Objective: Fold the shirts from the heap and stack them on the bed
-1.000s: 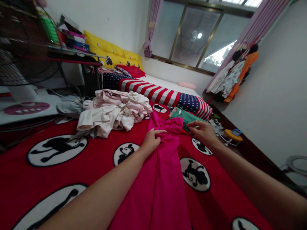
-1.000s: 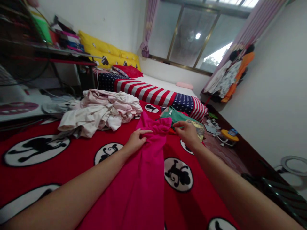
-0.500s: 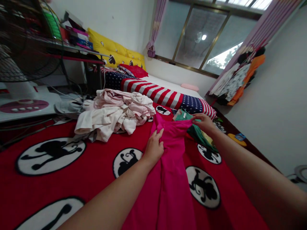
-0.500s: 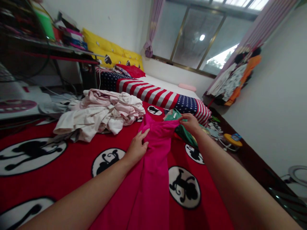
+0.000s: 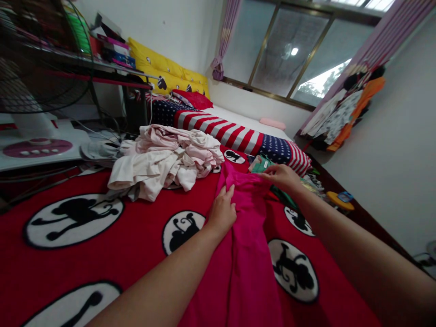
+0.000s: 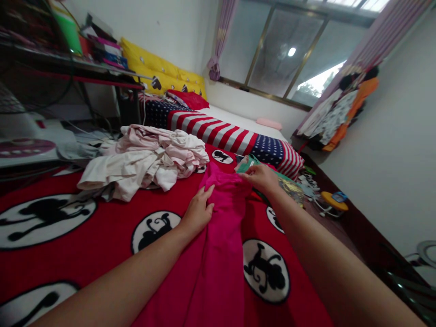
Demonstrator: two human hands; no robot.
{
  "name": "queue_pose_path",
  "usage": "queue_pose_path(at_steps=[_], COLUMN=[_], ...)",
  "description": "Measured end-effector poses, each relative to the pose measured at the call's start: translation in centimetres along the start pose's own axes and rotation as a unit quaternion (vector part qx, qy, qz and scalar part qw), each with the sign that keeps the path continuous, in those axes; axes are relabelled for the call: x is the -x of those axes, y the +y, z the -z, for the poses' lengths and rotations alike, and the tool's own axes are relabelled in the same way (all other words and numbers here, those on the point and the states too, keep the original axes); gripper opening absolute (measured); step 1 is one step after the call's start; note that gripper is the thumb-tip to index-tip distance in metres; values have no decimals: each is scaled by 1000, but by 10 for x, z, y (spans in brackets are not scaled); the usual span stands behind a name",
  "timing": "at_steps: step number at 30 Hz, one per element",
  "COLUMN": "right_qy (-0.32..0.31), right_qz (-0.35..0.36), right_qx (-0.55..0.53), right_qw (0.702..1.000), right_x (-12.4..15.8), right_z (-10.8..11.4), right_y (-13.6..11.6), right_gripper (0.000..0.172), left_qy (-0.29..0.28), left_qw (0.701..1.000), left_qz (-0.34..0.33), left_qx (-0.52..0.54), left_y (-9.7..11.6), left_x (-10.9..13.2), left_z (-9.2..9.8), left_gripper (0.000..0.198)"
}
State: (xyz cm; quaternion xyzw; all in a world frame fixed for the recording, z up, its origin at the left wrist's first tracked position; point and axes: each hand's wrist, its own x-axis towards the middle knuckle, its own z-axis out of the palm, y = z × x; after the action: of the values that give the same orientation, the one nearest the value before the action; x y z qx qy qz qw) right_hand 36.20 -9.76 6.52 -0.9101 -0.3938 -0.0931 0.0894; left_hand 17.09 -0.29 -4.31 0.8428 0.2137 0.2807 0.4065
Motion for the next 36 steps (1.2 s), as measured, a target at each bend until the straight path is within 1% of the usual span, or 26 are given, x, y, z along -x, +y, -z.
queue_pose_path(at_steps=[1,2,3,4,5,8,10,13,15,17,19,21,24,26,27,28,29,31,33,34,36], right_qy=[-58,-96,-110,-101,-75,20,61,71,80,98,121,147,173,161,144,123,103,86,97,106,109], right_qz=[12,15,12,2,-12,-49,-60,-56,-51,-44,-34,-36,-61,-58,-44,-24,1,38,42,33,10], right_qx=[-6,-11,-13,-13,-10,-8,-10,-29,-51,-71,-80,-73,-50,-51,-57,-63,-65,-61,-80,-100,-151], right_qw=[998,995,994,995,997,999,996,996,994,992,989,986,982,984,987,990,993,994,991,989,982], right_x=[-1,-3,-5,-9,-13,-24,-29,-32,-32,-30,-26,-20,-8,-1,1,3,4,4,1,-2,-8], right_z=[3,5,7,8,8,5,-4,-23,-33,-38,-35,-27,-15,-11,-11,-12,-15,-22,-28,-30,-32], right_y=[-2,-4,-5,-6,-7,-13,-18,-24,-25,-23,-16,-6,12,25,31,36,41,48,53,54,58], right_gripper=[34,31,27,23,21,24,24,23,31,41,45,39,26,23,23,24,26,25,21,19,18], left_qy=[-2,-3,-3,-1,2,12,16,16,9,4,6,25,98,143,146,129,94,-5,-91,-119,-151], left_qw=[1000,1000,1000,1000,1000,1000,1000,1000,1000,1000,1000,1000,995,989,986,983,979,967,954,949,944], left_qz=[2,4,4,2,-1,-7,-6,1,5,8,10,8,-2,-41,-78,-123,-171,-245,-268,-268,-262], left_qx=[-2,-4,-7,-10,-13,-15,-12,-9,-10,-8,-2,8,4,-21,-35,-47,-55,-72,-100,-115,-135], left_y=[0,0,0,-1,-1,-3,-4,-4,-4,-3,-3,-2,4,10,13,16,18,18,15,12,8], left_x=[0,0,0,0,0,0,0,0,-1,-1,-1,0,4,8,10,12,15,18,20,21,21], left_z=[0,0,0,-1,-2,-4,-6,-5,-4,-3,-2,-1,3,7,9,11,11,8,4,1,-2], left_gripper=[66,65,65,65,65,65,66,67,68,69,69,66,59,52,46,38,32,27,35,41,50])
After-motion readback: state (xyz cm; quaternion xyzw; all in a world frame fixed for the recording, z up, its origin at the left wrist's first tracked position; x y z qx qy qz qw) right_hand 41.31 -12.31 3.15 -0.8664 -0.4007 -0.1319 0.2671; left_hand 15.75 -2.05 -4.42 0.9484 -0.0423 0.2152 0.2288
